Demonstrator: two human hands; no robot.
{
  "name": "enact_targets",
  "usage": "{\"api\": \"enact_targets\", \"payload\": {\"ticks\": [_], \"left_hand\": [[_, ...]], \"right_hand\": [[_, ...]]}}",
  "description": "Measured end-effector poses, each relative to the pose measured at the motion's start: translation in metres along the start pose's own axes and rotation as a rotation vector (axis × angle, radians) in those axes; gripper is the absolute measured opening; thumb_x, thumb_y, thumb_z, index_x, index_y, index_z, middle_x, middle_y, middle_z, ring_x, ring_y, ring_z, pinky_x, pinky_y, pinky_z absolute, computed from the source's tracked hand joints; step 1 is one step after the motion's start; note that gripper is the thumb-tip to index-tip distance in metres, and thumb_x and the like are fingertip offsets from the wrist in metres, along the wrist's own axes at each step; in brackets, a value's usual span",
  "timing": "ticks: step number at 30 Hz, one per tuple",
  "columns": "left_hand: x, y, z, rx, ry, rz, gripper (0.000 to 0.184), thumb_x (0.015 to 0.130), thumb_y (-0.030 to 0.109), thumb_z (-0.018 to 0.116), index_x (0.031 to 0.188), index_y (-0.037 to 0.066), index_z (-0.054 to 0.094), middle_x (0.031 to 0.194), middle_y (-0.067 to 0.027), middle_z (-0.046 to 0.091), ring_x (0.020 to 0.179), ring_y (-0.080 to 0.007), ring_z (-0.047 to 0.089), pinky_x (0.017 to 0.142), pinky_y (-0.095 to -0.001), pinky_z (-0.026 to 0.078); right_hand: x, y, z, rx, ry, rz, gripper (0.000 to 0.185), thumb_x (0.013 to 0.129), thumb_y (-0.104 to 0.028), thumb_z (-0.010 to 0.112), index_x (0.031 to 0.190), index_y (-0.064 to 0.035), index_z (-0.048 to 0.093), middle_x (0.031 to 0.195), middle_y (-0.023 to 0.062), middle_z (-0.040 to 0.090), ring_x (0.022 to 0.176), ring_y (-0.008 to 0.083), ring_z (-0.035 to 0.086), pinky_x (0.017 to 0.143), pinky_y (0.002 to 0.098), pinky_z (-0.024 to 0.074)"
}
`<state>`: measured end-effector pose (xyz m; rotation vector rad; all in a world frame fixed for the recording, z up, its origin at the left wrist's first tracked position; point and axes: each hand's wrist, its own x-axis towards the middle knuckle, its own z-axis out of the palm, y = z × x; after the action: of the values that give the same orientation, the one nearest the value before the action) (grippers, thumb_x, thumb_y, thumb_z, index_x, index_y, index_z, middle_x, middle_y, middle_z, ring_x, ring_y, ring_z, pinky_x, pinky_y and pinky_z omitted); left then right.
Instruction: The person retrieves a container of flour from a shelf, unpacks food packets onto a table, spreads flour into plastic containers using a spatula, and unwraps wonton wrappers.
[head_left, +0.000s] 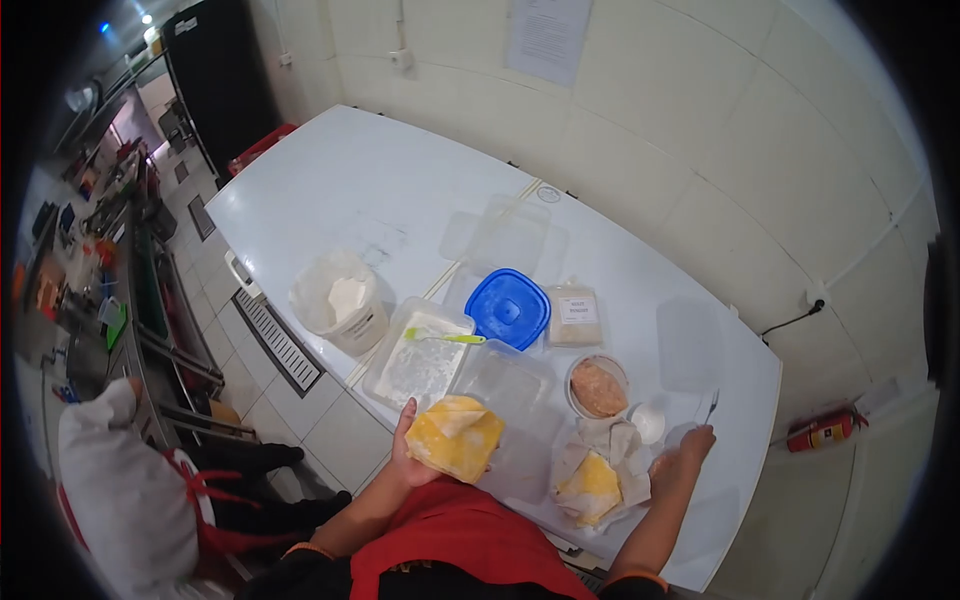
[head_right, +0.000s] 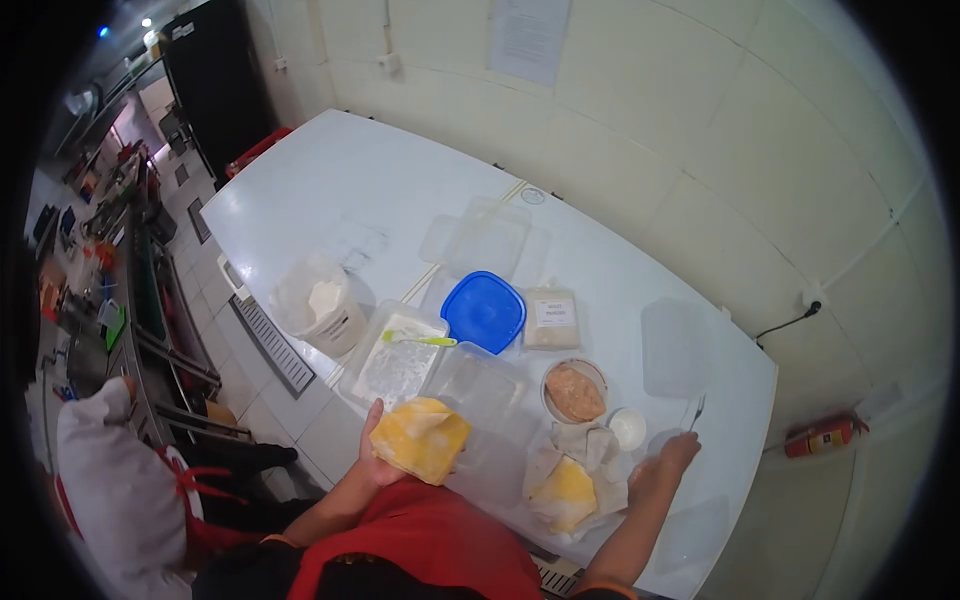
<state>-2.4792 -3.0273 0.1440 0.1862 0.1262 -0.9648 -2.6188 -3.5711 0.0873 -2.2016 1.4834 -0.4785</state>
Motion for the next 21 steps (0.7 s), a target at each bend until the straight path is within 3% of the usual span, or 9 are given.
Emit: {"api": "enact_targets", "payload": {"ticks": [3,5,6,8,11,13,16,17,21], "left_hand": [[0.007,-0.002,0.004,0.053,0.036,0.014,0.097,0.088,0.082,0.028,0.153,0.010,0.032,0.156,-0.0197,0.033,0.141,-0.0475,0.031,0.111,-0.0725,0.021],[0.013,-0.005,0.003,0.061,0.061,0.011,0.099,0.087,0.083,0.028,0.153,0.011,0.032,0.157,-0.0186,0.032,0.142,-0.0454,0.031,0.112,-0.0713,0.021],[0.017,-0.007,0.000,0.039,0.047,-0.001,0.100,0.086,0.084,0.028,0.153,0.011,0.032,0.157,-0.0182,0.032,0.142,-0.0445,0.031,0.112,-0.0708,0.020],[0.024,-0.009,-0.005,-0.056,-0.026,-0.042,0.101,0.086,0.085,0.027,0.154,0.010,0.031,0.158,-0.0178,0.032,0.143,-0.0429,0.031,0.114,-0.0683,0.019],[0.029,-0.009,-0.008,-0.204,-0.170,-0.088,0.103,0.085,0.086,0.024,0.154,0.009,0.029,0.159,-0.0177,0.030,0.145,-0.0409,0.028,0.117,-0.0634,0.017],[0.028,-0.010,-0.005,-0.210,-0.206,-0.085,0.104,0.085,0.086,0.022,0.155,0.010,0.027,0.160,-0.0171,0.028,0.146,-0.0401,0.027,0.118,-0.0613,0.017],[0.021,-0.007,-0.006,0.181,0.019,0.008,0.110,0.080,0.091,0.024,0.156,0.011,0.028,0.160,-0.0170,0.027,0.146,-0.0416,0.026,0.116,-0.0647,0.017],[0.017,-0.003,-0.005,0.170,0.004,-0.019,0.112,0.079,0.092,0.023,0.156,0.011,0.027,0.161,-0.0168,0.026,0.146,-0.0410,0.026,0.117,-0.0640,0.017],[0.002,0.000,-0.012,0.138,-0.097,-0.120,0.119,0.074,0.096,0.020,0.157,0.011,0.024,0.161,-0.0159,0.025,0.147,-0.0389,0.025,0.117,-0.0622,0.018]], "right_hand": [[-0.110,-0.098,-0.053,0.229,0.058,-0.085,0.027,0.088,0.001,0.048,0.114,0.0074,0.052,0.112,0.0284,0.061,0.104,0.0410,0.060,0.095,0.0440,0.0471],[-0.154,-0.115,-0.040,0.241,-0.291,-0.173,0.036,0.089,-0.001,0.052,0.124,0.0043,0.046,0.119,0.0270,0.055,0.112,0.0392,0.054,0.102,0.0411,0.0418],[-0.175,-0.102,-0.007,0.339,-0.280,-0.545,0.045,0.087,-0.010,0.058,0.127,0.0062,0.045,0.122,0.0281,0.054,0.118,0.0422,0.051,0.105,0.0452,0.0396],[-0.231,-0.135,-0.004,0.292,-0.366,-0.827,0.045,0.088,-0.014,0.061,0.126,0.0059,0.047,0.122,0.0274,0.054,0.118,0.0421,0.052,0.105,0.0484,0.0392],[-0.259,-0.106,0.030,0.004,-0.340,-0.955,0.050,0.085,-0.010,0.067,0.128,0.0065,0.046,0.119,0.0254,0.054,0.119,0.0427,0.052,0.107,0.0510,0.0379],[-0.253,-0.070,0.057,-0.060,-0.323,-0.963,0.055,0.081,-0.011,0.071,0.127,0.0055,0.047,0.117,0.0259,0.055,0.114,0.0434,0.053,0.106,0.0520,0.0380],[-0.251,-0.027,0.052,-0.059,-0.281,-0.984,0.060,0.075,-0.012,0.078,0.125,0.0049,0.049,0.114,0.0260,0.056,0.108,0.0439,0.054,0.104,0.0520,0.0391],[-0.249,-0.024,0.047,-0.039,-0.256,-0.998,0.062,0.073,-0.012,0.079,0.124,0.0048,0.050,0.113,0.0259,0.056,0.106,0.0440,0.055,0.103,0.0517,0.0396],[-0.253,-0.045,-0.013,0.042,-0.369,-0.712,0.062,0.072,-0.014,0.081,0.123,0.0045,0.050,0.116,0.0271,0.055,0.110,0.0432,0.053,0.098,0.0485,0.0417]]}}
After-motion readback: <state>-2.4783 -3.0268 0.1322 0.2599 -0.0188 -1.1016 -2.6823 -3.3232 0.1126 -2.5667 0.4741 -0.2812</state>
